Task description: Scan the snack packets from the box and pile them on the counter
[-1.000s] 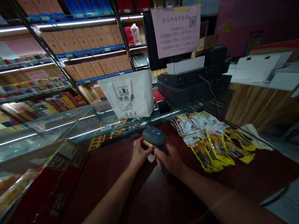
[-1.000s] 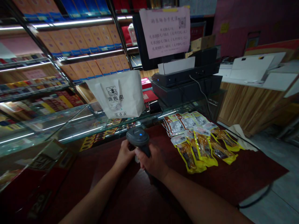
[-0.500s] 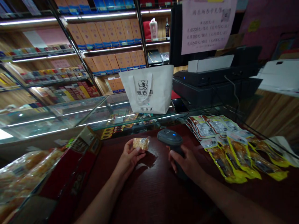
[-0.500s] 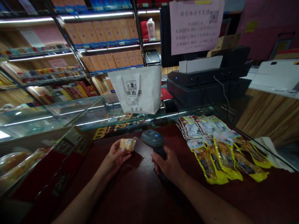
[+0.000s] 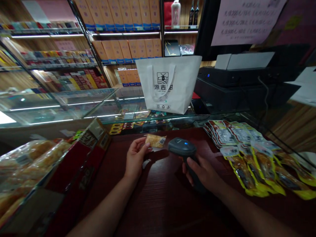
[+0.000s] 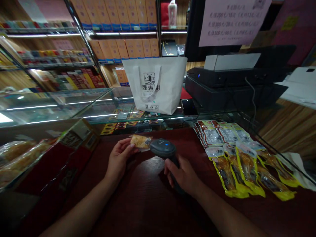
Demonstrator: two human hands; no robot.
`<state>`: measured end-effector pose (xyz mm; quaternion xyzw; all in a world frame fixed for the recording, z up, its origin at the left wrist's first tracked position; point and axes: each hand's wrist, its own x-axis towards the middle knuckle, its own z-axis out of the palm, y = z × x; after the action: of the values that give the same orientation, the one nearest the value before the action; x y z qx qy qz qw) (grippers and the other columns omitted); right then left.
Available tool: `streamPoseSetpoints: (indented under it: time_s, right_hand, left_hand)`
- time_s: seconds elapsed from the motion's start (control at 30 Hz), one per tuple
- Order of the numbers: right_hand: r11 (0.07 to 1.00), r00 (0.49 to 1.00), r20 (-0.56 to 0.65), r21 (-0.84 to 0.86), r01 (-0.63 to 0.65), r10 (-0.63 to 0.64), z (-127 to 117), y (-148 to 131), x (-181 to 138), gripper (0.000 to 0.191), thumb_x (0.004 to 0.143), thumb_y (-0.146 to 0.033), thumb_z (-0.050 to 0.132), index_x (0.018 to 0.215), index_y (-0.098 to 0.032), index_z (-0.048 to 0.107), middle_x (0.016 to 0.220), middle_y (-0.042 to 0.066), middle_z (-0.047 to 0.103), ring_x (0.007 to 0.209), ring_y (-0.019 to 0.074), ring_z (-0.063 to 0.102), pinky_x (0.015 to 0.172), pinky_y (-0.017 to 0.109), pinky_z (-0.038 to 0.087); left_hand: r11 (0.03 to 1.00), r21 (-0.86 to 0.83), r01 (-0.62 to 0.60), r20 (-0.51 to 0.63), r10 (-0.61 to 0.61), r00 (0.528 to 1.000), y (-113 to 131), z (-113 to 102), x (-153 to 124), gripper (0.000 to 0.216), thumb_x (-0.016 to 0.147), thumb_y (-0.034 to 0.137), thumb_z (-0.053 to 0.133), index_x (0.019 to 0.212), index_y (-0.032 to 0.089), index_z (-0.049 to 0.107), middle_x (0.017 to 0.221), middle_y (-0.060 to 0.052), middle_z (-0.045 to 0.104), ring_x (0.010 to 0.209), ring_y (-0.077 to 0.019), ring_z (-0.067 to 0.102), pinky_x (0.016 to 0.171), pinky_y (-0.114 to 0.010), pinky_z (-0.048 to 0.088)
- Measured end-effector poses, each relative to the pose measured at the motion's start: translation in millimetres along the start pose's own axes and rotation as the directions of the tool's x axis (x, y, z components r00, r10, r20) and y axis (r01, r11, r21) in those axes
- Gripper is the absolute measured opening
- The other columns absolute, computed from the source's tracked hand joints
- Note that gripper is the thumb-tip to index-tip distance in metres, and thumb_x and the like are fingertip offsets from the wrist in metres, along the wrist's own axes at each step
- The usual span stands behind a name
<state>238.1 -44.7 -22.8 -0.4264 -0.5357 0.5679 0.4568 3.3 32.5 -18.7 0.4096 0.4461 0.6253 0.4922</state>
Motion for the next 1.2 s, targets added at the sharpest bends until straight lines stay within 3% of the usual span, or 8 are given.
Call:
streamPoseSetpoints:
  time_s: [0.57, 0.67, 0.77, 0.87, 1.0, 1.1, 1.2]
  right_hand:
    - [0.997, 0.999, 0.02, -0.075, 0.035, -0.033, -2.5, 2.0, -2.8, 0.046, 0.095, -0.064, 0.052, 0.092, -0.018, 0.056, 0.073, -0.001, 0.062, 0.042, 0.0088, 0.053, 0.039, 0.02, 0.041]
    - [0.998, 0.999, 0.031, -0.058, -0.007, 0.009, -4.4, 2.3, -6.2, 0.049, 0.093, -0.067, 0.054, 0.088, -0.018, 0.057, 0.07, -0.001, 0.063, 0.042, 0.0093, 0.053, 0.039, 0.021, 0.041]
    - [0.993, 0.994, 0.058, -0.075, -0.092, 0.097, -7.6, 6.7, -9.5, 0.053, 0.088, -0.071, 0.057, 0.081, -0.018, 0.058, 0.065, 0.0, 0.064, 0.041, 0.01, 0.053, 0.04, 0.022, 0.042]
    - [0.981, 0.985, 0.032, -0.098, -0.166, 0.169, -7.2, 13.4, -10.1, 0.054, 0.086, -0.072, 0.061, 0.084, -0.018, 0.062, 0.054, -0.001, 0.061, 0.041, 0.013, 0.056, 0.04, 0.023, 0.044]
    - [0.985, 0.978, -0.122, 0.061, -0.162, 0.168, -1.9, 17.5, -11.2, 0.056, 0.077, -0.07, 0.071, 0.103, -0.02, 0.065, 0.07, 0.002, 0.071, 0.037, 0.0115, 0.052, 0.033, 0.023, 0.039]
    - [0.982, 0.978, -0.091, 0.041, -0.186, 0.19, -4.2, 16.7, -10.5, 0.062, 0.073, -0.074, 0.072, 0.104, -0.02, 0.066, 0.069, 0.003, 0.07, 0.038, 0.0149, 0.055, 0.034, 0.026, 0.043]
    - [0.974, 0.976, -0.036, -0.073, -0.216, 0.214, -9.5, 15.2, -8.9, 0.065, 0.071, -0.081, 0.067, 0.094, -0.02, 0.065, 0.072, 0.007, 0.072, 0.042, 0.0189, 0.059, 0.037, 0.03, 0.046]
  left_hand:
    - [0.997, 0.027, -0.075, -0.023, 0.076, 0.997, -6.8, -1.2, 2.7, 0.041, 0.066, 0.036, 0.086, 0.098, 0.018, 0.069, 0.105, -0.005, 0.073, 0.092, -0.0182, 0.069, 0.073, -0.028, 0.059]
    - [0.995, 0.033, -0.095, -0.012, 0.095, 0.995, -7.1, -0.5, -0.6, 0.038, 0.068, 0.034, 0.085, 0.098, 0.018, 0.068, 0.104, -0.006, 0.073, 0.09, -0.0185, 0.069, 0.071, -0.028, 0.059]
    - [0.977, 0.079, -0.198, -0.017, 0.2, 0.98, 1.8, 0.4, -8.5, 0.031, 0.073, 0.033, 0.08, 0.098, 0.019, 0.068, 0.099, -0.006, 0.072, 0.087, -0.0183, 0.069, 0.07, -0.028, 0.059]
    - [0.909, 0.179, -0.376, -0.034, 0.388, 0.921, 29.4, -2.5, -19.8, 0.026, 0.08, 0.033, 0.075, 0.102, 0.02, 0.069, 0.1, -0.006, 0.071, 0.087, -0.0173, 0.068, 0.07, -0.027, 0.059]
    - [0.779, 0.314, -0.543, -0.121, 0.6, 0.79, 95.0, -23.3, -46.9, 0.03, 0.086, 0.036, 0.07, 0.112, 0.022, 0.068, 0.11, -0.006, 0.069, 0.094, -0.0167, 0.067, 0.073, -0.024, 0.057]
    - [0.727, 0.411, -0.55, -0.192, 0.658, 0.728, 151.5, -58.1, -71.0, 0.032, 0.086, 0.039, 0.072, 0.113, 0.022, 0.068, 0.108, -0.005, 0.07, 0.093, -0.0168, 0.068, 0.074, -0.023, 0.057]
    - [0.727, 0.484, -0.487, -0.255, 0.649, 0.717, 203.5, -104.9, -86.0, 0.034, 0.08, 0.042, 0.078, 0.105, 0.021, 0.07, 0.099, -0.002, 0.071, 0.082, -0.0146, 0.067, 0.066, -0.02, 0.054]
